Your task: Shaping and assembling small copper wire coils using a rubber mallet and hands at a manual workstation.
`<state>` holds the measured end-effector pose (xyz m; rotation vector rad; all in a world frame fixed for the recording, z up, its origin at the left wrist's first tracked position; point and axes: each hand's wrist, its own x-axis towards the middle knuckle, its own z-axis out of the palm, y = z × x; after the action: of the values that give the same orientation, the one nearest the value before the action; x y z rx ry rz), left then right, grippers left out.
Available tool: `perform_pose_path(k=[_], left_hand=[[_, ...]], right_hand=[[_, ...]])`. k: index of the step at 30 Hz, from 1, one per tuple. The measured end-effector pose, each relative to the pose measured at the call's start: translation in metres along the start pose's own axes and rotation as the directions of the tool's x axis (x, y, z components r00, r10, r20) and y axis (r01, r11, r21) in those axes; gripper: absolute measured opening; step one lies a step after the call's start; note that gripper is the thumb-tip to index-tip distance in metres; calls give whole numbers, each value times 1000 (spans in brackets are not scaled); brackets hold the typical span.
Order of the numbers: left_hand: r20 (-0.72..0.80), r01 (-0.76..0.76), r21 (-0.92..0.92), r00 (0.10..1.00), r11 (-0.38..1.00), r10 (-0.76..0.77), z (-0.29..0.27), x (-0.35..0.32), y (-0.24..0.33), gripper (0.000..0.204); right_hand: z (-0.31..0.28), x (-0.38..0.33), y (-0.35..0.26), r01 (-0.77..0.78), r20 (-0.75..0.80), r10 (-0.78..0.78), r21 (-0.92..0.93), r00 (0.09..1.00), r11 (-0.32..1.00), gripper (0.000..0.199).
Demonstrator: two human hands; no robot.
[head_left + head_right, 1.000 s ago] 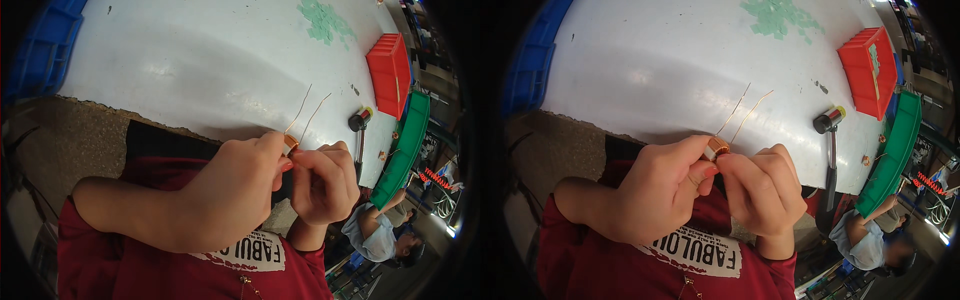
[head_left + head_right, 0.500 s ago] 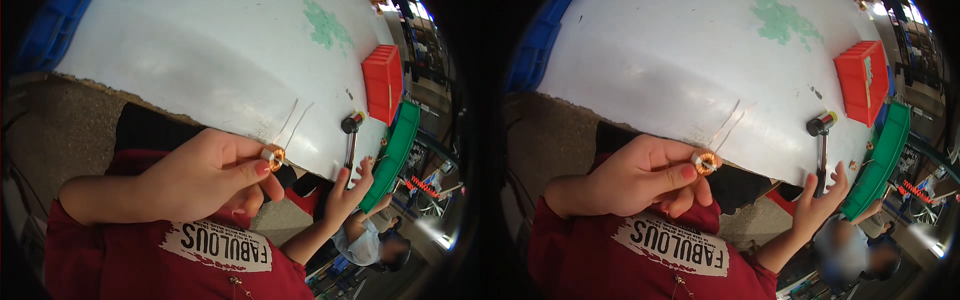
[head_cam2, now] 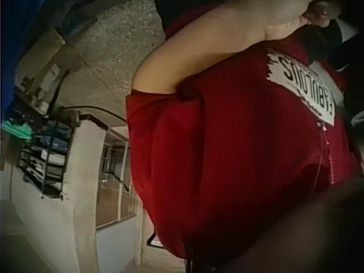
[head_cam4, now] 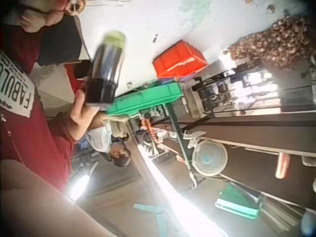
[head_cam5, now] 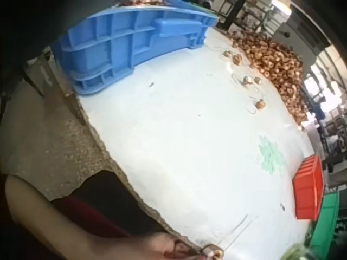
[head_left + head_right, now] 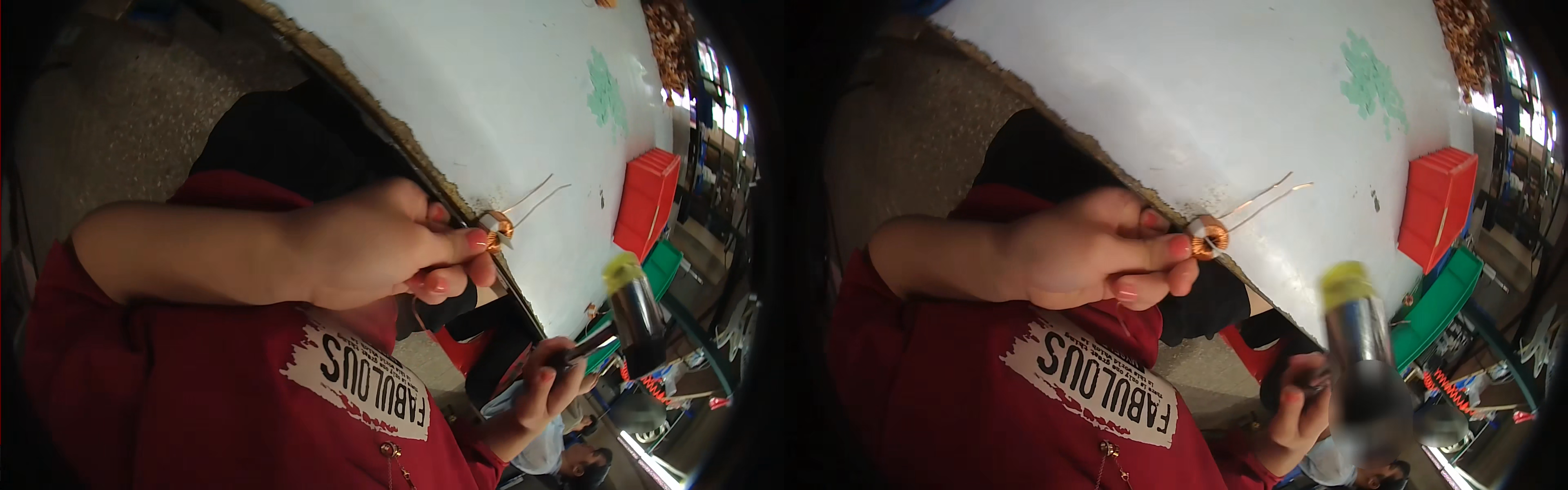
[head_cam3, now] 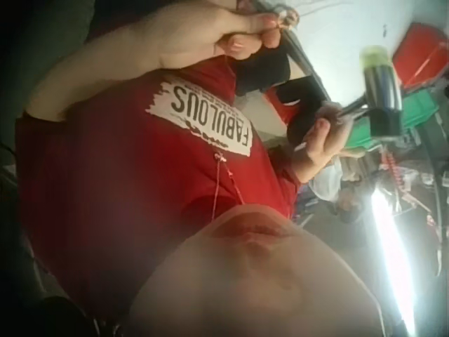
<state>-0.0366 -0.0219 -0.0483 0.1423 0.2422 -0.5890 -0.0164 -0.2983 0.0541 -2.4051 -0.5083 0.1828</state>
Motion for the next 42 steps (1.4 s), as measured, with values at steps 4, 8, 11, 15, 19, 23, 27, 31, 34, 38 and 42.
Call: perform_pose_path(k=[4, 8, 11, 15, 19, 23, 27, 31, 34, 38, 42], left_hand=[[-62, -17, 46, 998, 999, 20, 6, 2, -1, 15], [-97, -31, 55, 995, 998, 36, 5, 1, -4, 15], [-93, -42, 59, 995, 997, 47, 5, 0, -3, 16], [-85, -41, 49, 995, 998, 45, 5, 0, -5, 16], [-89, -15, 36, 996, 999, 18, 6, 3, -6, 16], [-104, 3, 36, 995, 999, 1, 5, 3, -2, 15], [-96, 10, 33, 995, 999, -7, 7, 3, -3, 15], [-128, 0, 54, 992, 999, 7, 7, 3, -3, 16], [-140, -6, 57, 990, 998, 14, 7, 2, 0, 16], [-120, 26, 25, 992, 999, -23, 6, 4, -2, 16], [-71, -29, 21, 997, 999, 31, 2, 5, -6, 16]], right_hand=[[-8, 12, -11, -186, 340, 167, 25, 926, 982, 44], [-13, 29, -9, -66, 411, 88, -67, 907, 996, 50], [-25, 43, -6, -39, 465, 66, -67, 883, 997, 50], [-29, 46, 2, 83, 464, -27, -100, 885, 992, 49], [-25, 49, 0, 144, 466, -35, -200, 884, 969, 47], [-16, 57, -11, 53, 498, 171, -404, 850, 913, 45], [-28, 45, 3, 168, 401, -121, -85, 908, 982, 42], [-14, 54, -10, 101, 514, 96, -342, 852, 934, 41], [-14, 53, -6, 107, 511, 103, -365, 853, 925, 41], [-25, 41, 0, 142, 397, -46, -217, 916, 966, 39], [-13, 44, -13, 258, 453, 20, -542, 891, 800, 33]])
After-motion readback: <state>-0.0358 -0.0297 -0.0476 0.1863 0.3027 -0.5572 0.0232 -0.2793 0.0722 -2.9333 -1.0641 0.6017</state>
